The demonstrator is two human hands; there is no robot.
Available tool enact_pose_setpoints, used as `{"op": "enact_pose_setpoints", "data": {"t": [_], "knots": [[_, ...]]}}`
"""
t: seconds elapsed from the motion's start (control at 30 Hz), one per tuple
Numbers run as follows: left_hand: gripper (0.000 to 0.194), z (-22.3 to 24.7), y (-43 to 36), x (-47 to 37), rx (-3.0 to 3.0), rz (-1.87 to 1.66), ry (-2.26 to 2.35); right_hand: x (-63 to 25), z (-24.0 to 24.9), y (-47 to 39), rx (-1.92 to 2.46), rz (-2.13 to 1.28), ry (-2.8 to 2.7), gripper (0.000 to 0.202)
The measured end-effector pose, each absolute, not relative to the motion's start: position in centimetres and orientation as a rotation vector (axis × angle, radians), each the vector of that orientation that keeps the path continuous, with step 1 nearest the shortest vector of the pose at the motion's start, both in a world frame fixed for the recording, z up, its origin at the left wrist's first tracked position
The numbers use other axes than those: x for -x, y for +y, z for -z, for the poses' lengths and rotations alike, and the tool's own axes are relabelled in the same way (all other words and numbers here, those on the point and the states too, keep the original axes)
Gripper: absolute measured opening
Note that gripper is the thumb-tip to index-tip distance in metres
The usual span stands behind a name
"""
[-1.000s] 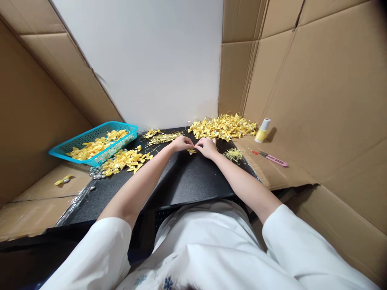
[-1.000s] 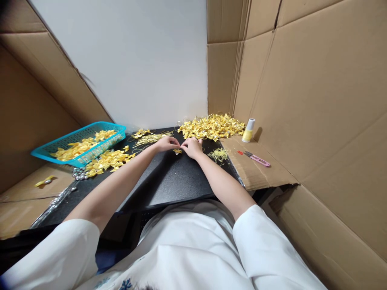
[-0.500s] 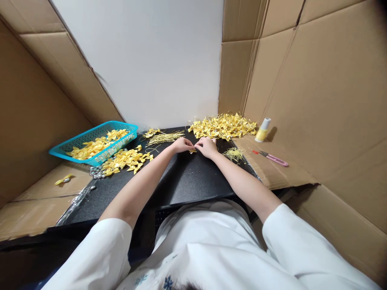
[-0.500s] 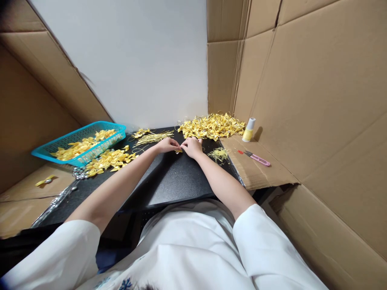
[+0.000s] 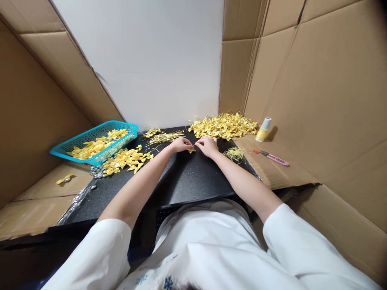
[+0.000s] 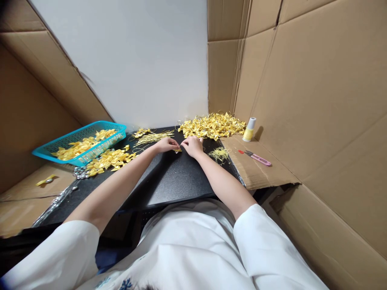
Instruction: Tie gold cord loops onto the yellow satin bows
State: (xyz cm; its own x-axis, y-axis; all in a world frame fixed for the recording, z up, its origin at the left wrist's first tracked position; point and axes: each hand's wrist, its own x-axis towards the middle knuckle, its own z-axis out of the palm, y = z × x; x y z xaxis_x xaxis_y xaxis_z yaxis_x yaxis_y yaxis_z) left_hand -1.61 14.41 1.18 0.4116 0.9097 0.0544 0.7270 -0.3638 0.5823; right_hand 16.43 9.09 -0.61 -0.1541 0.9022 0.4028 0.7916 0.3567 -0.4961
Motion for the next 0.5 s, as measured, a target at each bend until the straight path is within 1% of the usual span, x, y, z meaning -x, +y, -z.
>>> {"op": "enact_pose_setpoints", "data": {"t": [0.13, 0.23, 0.33, 0.4, 0.5], "knots": [[0.020, -1.38, 14.70, 1.77, -2.111, -0.628, 1.369, -16.37, 0.85, 9.33, 1.456, -0.225, -1.978, 0.024], [0.025, -1.28, 14.94, 1.88, -1.982, -0.696, 1.218, -16.34, 1.02, 9.51, 1.455, -0.223, -1.977, 0.023], [0.033, -1.03, 15.08, 1.76, -1.871, -0.686, 1.086, -16.30, 1.06, 9.56, 1.454, -0.219, -1.979, 0.022], [0.036, -0.87, 15.11, 1.54, -1.863, -0.681, 1.076, -16.24, 1.01, 9.51, 1.451, -0.217, -1.987, 0.022], [0.036, -0.77, 15.05, 1.12, -1.913, -0.686, 1.091, -16.11, 0.84, 9.40, 1.449, -0.211, -2.003, 0.023]]}}
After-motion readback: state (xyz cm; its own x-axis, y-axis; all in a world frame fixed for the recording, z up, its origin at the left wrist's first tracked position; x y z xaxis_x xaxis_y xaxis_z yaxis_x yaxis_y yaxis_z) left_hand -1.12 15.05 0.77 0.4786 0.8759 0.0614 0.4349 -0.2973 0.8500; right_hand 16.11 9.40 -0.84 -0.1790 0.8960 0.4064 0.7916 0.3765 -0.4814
